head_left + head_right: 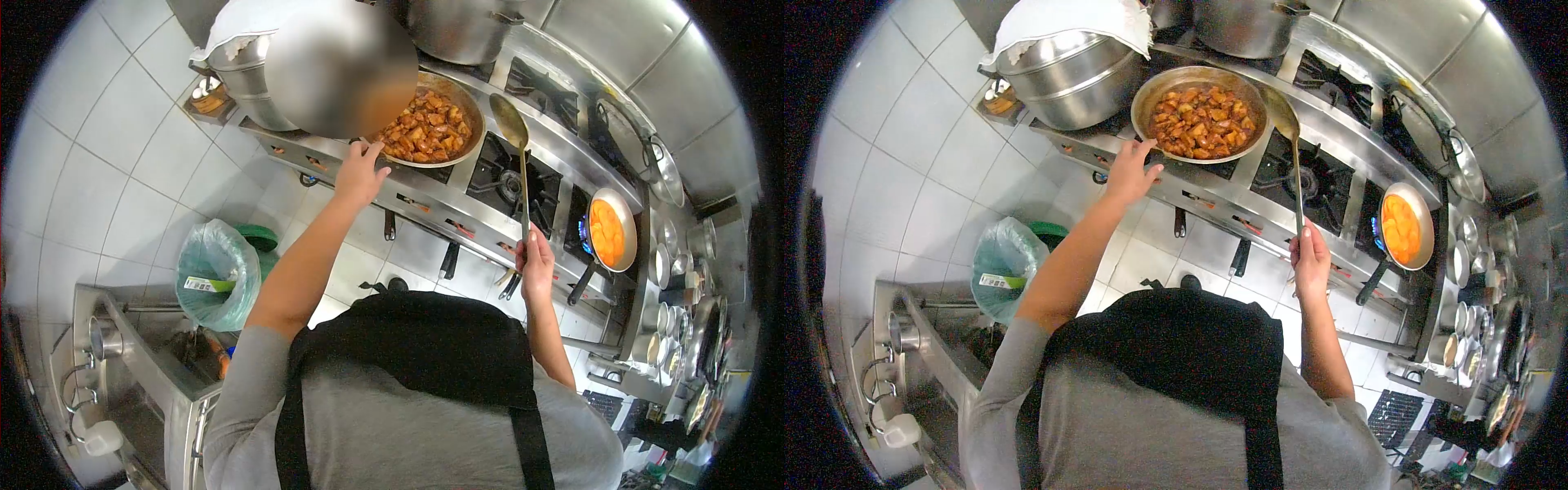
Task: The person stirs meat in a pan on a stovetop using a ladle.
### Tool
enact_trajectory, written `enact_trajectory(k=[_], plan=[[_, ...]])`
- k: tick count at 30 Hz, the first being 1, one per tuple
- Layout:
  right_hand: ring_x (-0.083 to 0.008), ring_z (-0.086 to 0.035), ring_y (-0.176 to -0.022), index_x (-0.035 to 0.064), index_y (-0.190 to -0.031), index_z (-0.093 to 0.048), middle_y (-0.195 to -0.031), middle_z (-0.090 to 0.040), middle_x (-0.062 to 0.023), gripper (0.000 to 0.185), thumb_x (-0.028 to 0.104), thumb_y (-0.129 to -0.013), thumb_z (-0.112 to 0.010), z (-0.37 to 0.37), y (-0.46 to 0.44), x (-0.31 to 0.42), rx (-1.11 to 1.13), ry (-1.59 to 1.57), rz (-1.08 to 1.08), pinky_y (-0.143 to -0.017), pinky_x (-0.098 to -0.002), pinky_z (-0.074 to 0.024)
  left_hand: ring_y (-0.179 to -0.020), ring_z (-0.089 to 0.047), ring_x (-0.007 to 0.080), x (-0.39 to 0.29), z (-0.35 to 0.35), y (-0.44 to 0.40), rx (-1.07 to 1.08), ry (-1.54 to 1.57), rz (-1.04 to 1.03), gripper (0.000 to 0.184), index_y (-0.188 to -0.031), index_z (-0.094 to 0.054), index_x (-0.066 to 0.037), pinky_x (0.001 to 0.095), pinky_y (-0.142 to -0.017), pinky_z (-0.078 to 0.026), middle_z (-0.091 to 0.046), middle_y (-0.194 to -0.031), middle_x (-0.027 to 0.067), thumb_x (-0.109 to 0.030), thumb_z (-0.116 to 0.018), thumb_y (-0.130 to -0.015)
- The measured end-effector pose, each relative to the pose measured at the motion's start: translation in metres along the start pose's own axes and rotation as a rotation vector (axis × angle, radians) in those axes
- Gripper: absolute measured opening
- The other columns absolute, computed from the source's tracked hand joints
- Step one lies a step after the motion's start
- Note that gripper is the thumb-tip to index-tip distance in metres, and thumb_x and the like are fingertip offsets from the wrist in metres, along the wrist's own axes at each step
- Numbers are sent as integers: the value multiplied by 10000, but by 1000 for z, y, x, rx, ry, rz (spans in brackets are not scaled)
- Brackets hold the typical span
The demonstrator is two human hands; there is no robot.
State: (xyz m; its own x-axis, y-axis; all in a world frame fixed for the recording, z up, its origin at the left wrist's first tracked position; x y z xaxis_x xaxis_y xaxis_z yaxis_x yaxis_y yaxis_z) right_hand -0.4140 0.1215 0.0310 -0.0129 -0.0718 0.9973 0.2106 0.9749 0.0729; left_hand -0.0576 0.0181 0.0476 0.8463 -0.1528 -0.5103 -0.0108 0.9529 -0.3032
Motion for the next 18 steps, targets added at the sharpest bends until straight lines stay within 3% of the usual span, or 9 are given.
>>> enact_trajectory(k=[7,15,18], plan=[[-15,-332,-535,49,-1252,-527,-645,-414,66,318,178,-970,-457,-12,-41,-6,66,73,-39,-460,-177,-260,-927,-573,330,34,-10,-26,-33,3,7,365,-1055,-598,-108,414,-774,-472,-573,-999,115,-118,-724,-712],[-18,-335,-540,118,-1224,-515,-651,-420,61,284,146,-944,-480,-16,-37,-14,-18,131,-78,-457,-182,-261,-905,-572,331,78,1,-62,-76,-38,-87,367,-1020,-593,-109,410,-751,-474,-564,-987,110,-67,-734,-683],[-22,-337,-541,122,-1213,-527,-653,-421,59,279,133,-938,-482,-23,-21,-20,-71,117,-105,-461,-183,-268,-981,-538,351,96,4,-78,10,-6,-37,351,-1024,-581,-103,433,-813,-448,-557,-1028,119,-39,-704,-701]])
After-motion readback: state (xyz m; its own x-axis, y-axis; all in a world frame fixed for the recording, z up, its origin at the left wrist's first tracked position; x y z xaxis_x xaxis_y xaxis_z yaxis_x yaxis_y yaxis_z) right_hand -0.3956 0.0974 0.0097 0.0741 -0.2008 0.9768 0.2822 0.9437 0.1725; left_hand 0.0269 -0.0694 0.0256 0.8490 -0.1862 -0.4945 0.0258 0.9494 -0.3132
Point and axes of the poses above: each hand's wrist, its own y-axis away from the middle knuckle, its own z-axis out of the back of the hand, x = y × z, the point moved 7 cm from there along -y, towards the middle knuckle
